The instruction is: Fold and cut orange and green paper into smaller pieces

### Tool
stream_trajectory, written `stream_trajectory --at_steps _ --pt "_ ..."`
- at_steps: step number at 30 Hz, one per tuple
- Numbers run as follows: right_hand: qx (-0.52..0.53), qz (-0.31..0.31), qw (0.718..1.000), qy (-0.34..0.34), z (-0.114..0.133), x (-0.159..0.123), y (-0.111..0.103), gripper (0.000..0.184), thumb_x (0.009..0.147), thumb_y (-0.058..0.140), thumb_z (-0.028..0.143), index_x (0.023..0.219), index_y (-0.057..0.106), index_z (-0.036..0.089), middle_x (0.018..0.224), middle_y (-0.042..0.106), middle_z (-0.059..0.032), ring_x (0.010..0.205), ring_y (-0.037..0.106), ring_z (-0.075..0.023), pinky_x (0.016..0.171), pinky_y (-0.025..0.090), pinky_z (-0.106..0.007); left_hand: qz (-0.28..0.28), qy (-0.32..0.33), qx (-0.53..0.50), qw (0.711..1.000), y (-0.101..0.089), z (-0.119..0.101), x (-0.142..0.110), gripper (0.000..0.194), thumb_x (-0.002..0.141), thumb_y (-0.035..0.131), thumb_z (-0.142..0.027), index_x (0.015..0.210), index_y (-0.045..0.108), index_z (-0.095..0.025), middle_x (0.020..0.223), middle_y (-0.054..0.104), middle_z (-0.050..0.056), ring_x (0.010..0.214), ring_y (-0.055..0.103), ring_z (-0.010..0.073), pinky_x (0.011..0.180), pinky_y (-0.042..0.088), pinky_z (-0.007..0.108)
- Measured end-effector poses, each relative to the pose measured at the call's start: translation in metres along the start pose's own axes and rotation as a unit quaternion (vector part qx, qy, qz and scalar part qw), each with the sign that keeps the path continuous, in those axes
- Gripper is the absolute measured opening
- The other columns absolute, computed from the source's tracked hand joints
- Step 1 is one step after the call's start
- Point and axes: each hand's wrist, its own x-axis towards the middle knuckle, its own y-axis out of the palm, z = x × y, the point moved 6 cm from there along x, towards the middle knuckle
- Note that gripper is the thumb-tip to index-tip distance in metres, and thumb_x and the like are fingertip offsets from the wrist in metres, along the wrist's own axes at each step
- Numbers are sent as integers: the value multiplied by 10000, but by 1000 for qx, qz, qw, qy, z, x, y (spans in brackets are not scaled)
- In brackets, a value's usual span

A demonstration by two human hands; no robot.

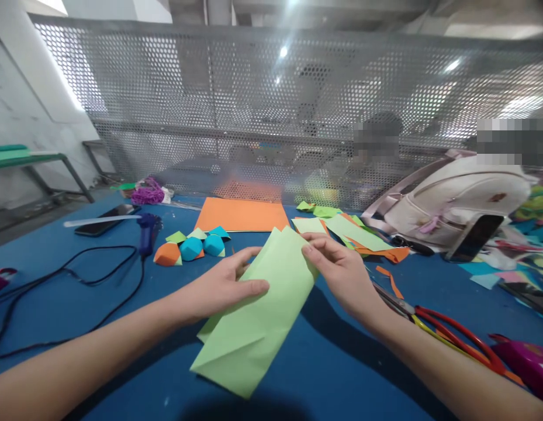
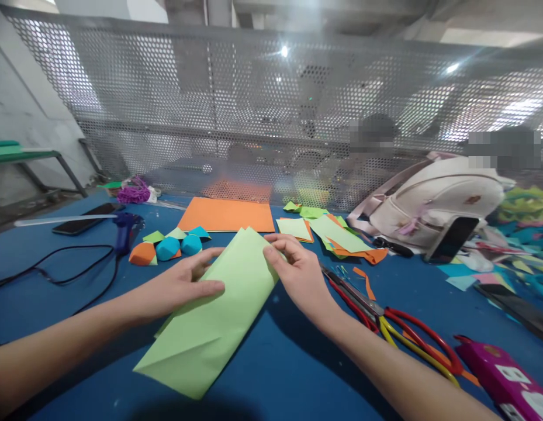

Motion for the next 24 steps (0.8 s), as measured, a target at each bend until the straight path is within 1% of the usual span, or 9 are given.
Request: stream_trajectory --at_steps 2,4,6,8,10,15,18,21,24 --pt "13 -14 1000 -7 4 -1 -3 277 818 649 477 717 645 219 1083 678 -68 976 619 -229 810 488 -363 3 17 15 1000 2 -5 2 569 859 641 -310 1394 461 -242 1267 636 90 1048 660 238 797 550 307" --pt "29 -15 999 1 7 -1 -4 267 803 669 478 737 654 219 1021 685 -59 919 616 -212 784 484 -345 15 37 22 999 5 -11 4 539 871 593 -245 1394 468 -251 1276 634 79 1038 663 223 799 550 299" --pt "49 -4 998 33 6 -1 -3 287 778 688 501 764 660 216 898 684 -48 796 597 -187 701 474 -322 27 55 36 997 6 -17 5 546 862 564 -193 1397 472 -257 1279 636 71 1006 668 205 783 547 279" --pt "74 6 995 72 4 -1 -1 330 739 712 530 770 652 207 769 655 -25 678 548 -157 616 441 -294 37 70 55 995 6 -23 5 568 847 549 -157 1401 474 -255 1296 628 66 977 669 189 768 543 262" --pt "99 1 991 93 3 -1 1 366 697 736 546 747 631 200 699 619 -4 624 506 -134 575 404 -272 46 73 68 994 5 -27 5 593 835 542 -136 1411 465 -257 1315 616 61 972 668 183 768 542 257" --pt "128 -12 986 110 3 1 2 411 652 761 566 713 597 194 667 583 10 609 472 -117 562 368 -258 55 42 64 996 2 -22 4 642 828 529 -121 1446 420 -259 1287 628 69 1007 659 193 775 544 260" --pt "147 -19 980 133 3 1 1 416 618 795 542 764 612 198 696 597 9 633 501 -123 574 385 -262 61 32 66 995 3 -16 4 661 805 531 -107 1439 430 -262 1296 620 70 1038 644 200 786 540 263" --pt "173 5 970 171 2 0 4 464 575 819 526 862 661 198 784 656 -14 674 551 -135 601 419 -273 65 24 76 995 4 -11 6 662 793 518 -99 1428 446 -273 1284 627 62 984 647 182 754 533 251" --pt "160 43 970 179 4 0 6 411 590 806 512 809 690 185 785 675 -21 658 556 -128 600 420 -271 69 16 72 995 6 -9 7 665 789 506 -95 1426 447 -274 1282 627 60 975 644 175 751 528 248"
